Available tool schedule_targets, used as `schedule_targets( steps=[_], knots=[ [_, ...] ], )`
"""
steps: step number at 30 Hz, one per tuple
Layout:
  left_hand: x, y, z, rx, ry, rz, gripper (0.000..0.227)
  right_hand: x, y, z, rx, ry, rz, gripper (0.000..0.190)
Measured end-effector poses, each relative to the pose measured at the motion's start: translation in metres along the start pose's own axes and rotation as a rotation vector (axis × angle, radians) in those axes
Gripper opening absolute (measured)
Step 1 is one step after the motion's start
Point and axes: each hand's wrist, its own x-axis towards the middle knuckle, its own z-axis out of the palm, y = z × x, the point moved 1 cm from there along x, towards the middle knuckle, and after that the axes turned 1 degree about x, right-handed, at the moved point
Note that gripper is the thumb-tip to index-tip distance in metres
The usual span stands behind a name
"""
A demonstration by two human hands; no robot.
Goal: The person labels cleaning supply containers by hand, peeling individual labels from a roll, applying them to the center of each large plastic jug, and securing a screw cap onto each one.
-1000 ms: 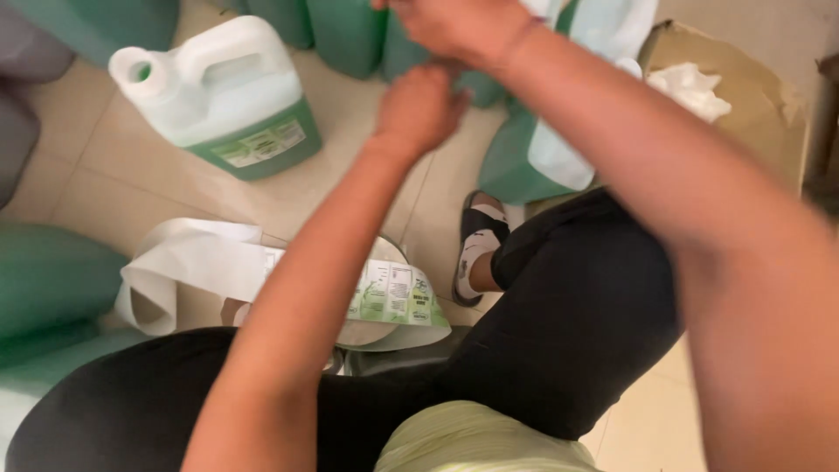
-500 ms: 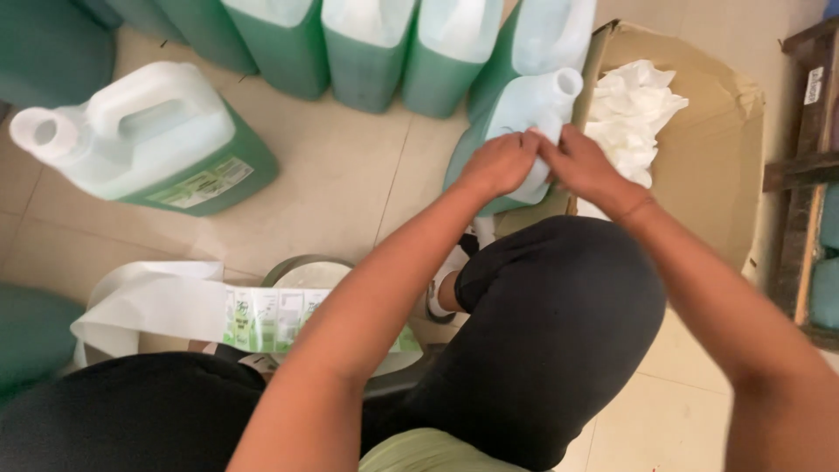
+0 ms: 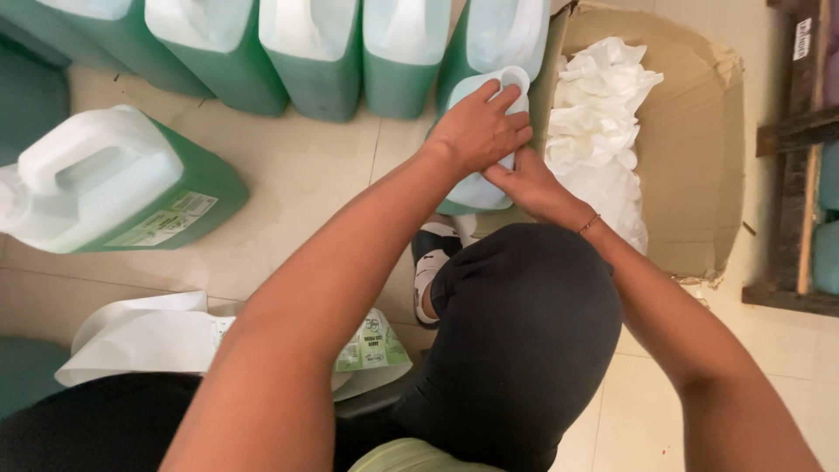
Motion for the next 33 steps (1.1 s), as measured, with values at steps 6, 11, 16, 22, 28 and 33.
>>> schedule_targets(
  steps=[6,11,16,22,28,33],
  knots=[
    [-0.04,0.01,-0.023,0.149,0.044,-0.128,0.02,-0.004,-0.019,0.005,-0.016,-0.195,-0.126,0.051],
    [-0.087,-0.001,-0.039,0.228,-0.012,-0.355,0.017,0.017,-0.056,0.026,-0.111,-0.273,-0.244,0.054],
    [-0.132,-0.017,-0.039,0.198,-0.107,-0.378,0.009,0.04,-0.092,0.054,-0.361,-0.294,-0.279,0.05],
    [-0.155,-0.057,-0.02,0.206,-0.179,-0.423,0.007,0.071,-0.119,0.08,-0.367,-0.278,-0.403,0.054],
    [-0.198,-0.098,-0.013,0.172,-0.292,-0.508,0.004,0.111,-0.145,0.122,-0.281,-0.307,-0.617,0.06],
    [-0.233,-0.118,-0.038,0.159,-0.462,-0.524,0.041,0.134,-0.158,0.166,-0.183,-0.3,-0.715,0.047]
  ],
)
